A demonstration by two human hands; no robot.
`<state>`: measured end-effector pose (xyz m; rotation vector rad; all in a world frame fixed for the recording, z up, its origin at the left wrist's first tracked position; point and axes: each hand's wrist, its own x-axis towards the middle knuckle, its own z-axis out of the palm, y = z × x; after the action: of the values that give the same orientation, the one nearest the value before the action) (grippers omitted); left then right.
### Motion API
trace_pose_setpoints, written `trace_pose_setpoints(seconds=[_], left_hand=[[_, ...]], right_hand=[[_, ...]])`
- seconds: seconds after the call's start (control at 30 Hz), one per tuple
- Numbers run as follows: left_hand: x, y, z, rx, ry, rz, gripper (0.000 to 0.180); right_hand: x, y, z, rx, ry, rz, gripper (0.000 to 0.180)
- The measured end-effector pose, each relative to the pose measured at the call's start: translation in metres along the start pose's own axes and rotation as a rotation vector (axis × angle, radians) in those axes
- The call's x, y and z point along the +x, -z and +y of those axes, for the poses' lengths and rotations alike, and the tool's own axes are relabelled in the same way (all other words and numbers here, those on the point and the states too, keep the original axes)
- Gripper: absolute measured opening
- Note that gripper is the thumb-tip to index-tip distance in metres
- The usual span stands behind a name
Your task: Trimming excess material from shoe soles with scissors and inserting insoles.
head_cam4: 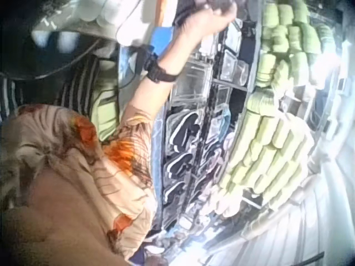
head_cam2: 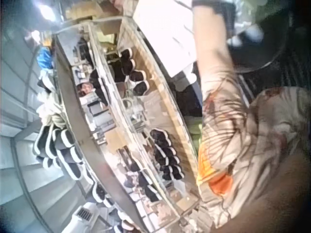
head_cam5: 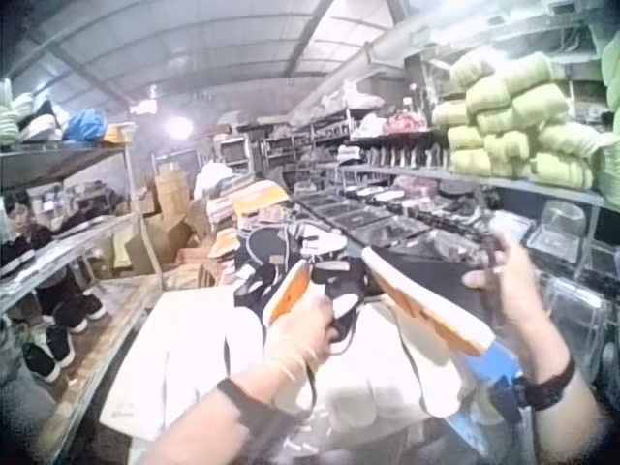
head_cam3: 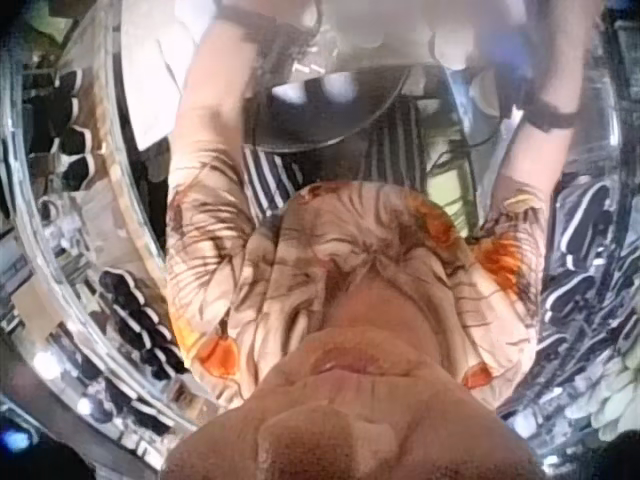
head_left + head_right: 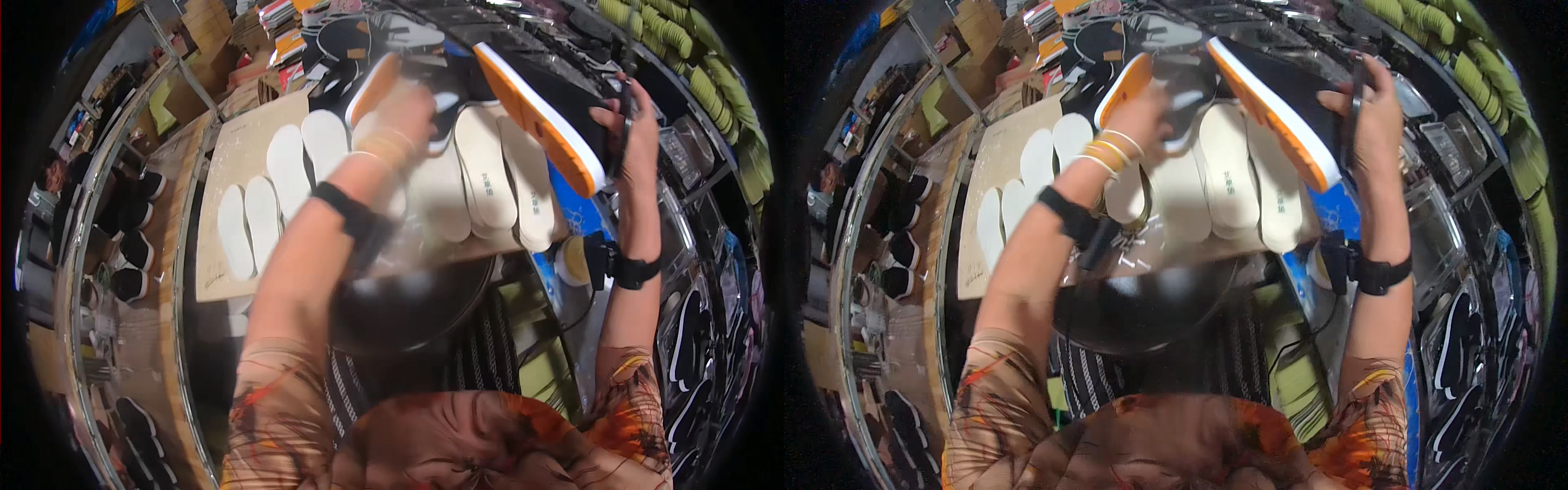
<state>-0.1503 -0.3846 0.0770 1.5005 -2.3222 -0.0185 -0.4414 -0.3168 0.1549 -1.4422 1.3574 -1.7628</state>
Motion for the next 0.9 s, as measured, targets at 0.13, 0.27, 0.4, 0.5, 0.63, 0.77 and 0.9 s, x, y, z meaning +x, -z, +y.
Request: trace_pose_setpoints(seconds=[0.13, 0.27, 0.4, 0.5, 0.63, 0.77, 0.9], left_hand=[[-0.089, 0.082, 0.028, -0.153, -0.097, 0.386, 0.032], [-0.231, 0.143, 0.072, 0.056, -0.149, 0.195, 0.033], [-0.342, 0.131, 0.102, 0.202, -0.161, -0.055, 0.021], [-0.385, 0.082, 0.113, 0.072, -0.144, -0.007, 0.016], [-0.414, 0.014, 0.127, 0.132, -0.128, -0.186, 0.013], [-0.425, -0.009, 0.13, 0.2, -0.098, -0.335, 0.015], [-0.418, -0.007, 0.117, 0.151, -0.203, -0.051, 0.014]], right_hand=[[-0.05, 0.033, 0.005, 0.037, 0.025, -0.042, 0.073], [-0.127, 0.025, 0.002, 0.07, 0.06, -0.095, 0.073], [-0.224, -0.001, -0.006, -0.035, 0.13, -0.239, 0.068], [-0.288, -0.021, -0.002, -0.073, 0.198, -0.57, 0.063], [-0.342, -0.056, 0.02, -0.148, 0.21, -0.908, 0.051], [-0.354, -0.053, 0.026, -0.218, 0.107, -1.012, 0.05], [-0.336, -0.04, 0.022, -0.259, 0.041, -0.742, 0.06]])
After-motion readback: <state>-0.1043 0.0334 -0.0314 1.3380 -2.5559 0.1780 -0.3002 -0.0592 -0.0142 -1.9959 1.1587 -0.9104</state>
